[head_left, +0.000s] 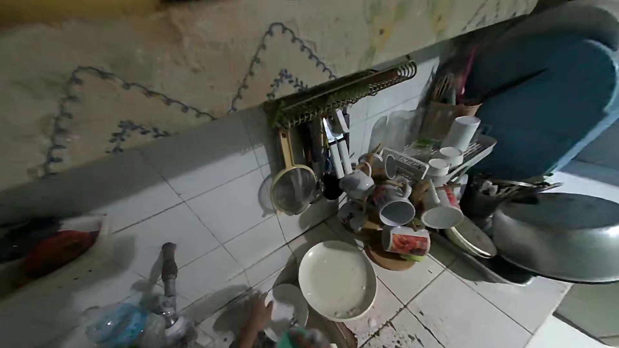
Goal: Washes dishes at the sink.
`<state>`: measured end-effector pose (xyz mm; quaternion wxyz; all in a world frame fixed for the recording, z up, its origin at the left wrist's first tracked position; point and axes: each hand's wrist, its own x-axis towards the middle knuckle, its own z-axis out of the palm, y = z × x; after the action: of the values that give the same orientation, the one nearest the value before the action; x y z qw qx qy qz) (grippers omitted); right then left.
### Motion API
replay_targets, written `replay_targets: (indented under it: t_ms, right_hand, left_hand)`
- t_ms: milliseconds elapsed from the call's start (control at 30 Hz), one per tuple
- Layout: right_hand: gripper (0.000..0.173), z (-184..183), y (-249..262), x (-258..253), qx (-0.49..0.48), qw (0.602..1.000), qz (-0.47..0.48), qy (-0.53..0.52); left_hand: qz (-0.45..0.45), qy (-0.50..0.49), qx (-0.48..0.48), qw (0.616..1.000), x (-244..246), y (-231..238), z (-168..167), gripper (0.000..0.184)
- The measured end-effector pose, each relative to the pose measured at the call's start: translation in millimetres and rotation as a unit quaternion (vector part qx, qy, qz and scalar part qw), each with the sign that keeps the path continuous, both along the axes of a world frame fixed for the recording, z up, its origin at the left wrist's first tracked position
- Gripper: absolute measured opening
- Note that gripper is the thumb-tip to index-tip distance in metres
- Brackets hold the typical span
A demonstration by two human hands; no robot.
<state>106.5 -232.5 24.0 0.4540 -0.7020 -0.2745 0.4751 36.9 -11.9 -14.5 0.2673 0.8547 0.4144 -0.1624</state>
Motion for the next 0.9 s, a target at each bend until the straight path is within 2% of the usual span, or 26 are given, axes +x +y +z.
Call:
replay_targets:
  t_ms: [33,67,167,233,267,400,467,567,733,900]
  right_hand:
    - [0.039,-22.0,-14.2,18.1,0.015,0.999,-0.028,-0.008]
    - [0.039,-28.3,-29.8,38.8,0.007,0.999,-0.05,-0.017]
    - [0.046,-27.0,-70.1,94.4,-0.071,0.985,-0.135,-0.078]
    - [0.06,-28.2,-87.5,129.0,-0.153,0.965,-0.142,-0.158]
    - [0.062,-28.6,-93.6,145.3,-0.187,0.955,-0.129,-0.192]
    - [0.039,-49.5,-96.4,203.8,-0.222,0.936,-0.114,-0.248]
    - [0.039,-59.8,-86.8,223.7,-0.199,0.94,-0.11,-0.253]
    - [0.041,-68.1,-70.3,240.3,-0.136,0.955,-0.101,-0.242]
    - [0.036,-64.4,-51.3,242.0,-0.192,0.943,-0.096,-0.253]
    - [0.03,-72.5,-50.7,240.1,-0.176,0.94,-0.13,-0.261]
  left_hand:
    - [-0.001,-0.025,-0.014,1.0,20.0,-4.2,-6.7,0.05]
    - [0.005,-0.043,-0.03,0.999,40.5,-8.1,-10.3,0.047]
    - [0.084,-0.052,-0.086,0.991,88.8,-19.0,-19.3,0.045]
    - [0.133,-0.024,-0.127,0.983,100.4,-32.9,-19.2,0.049]
    - [0.135,-0.008,-0.14,0.981,100.6,-44.3,-11.7,0.048]
    - [0.136,0.011,-0.086,0.987,103.2,-83.9,5.9,0.046]
    - [0.156,-0.003,-0.054,0.986,103.0,-92.0,4.5,0.043]
    - [0.184,-0.025,-0.044,0.982,102.5,-95.9,4.3,0.038]
    - [0.219,-0.031,-0.043,0.974,105.8,-103.8,7.1,0.039]
    - [0.246,-0.036,-0.074,0.966,103.5,-100.4,1.3,0.038]
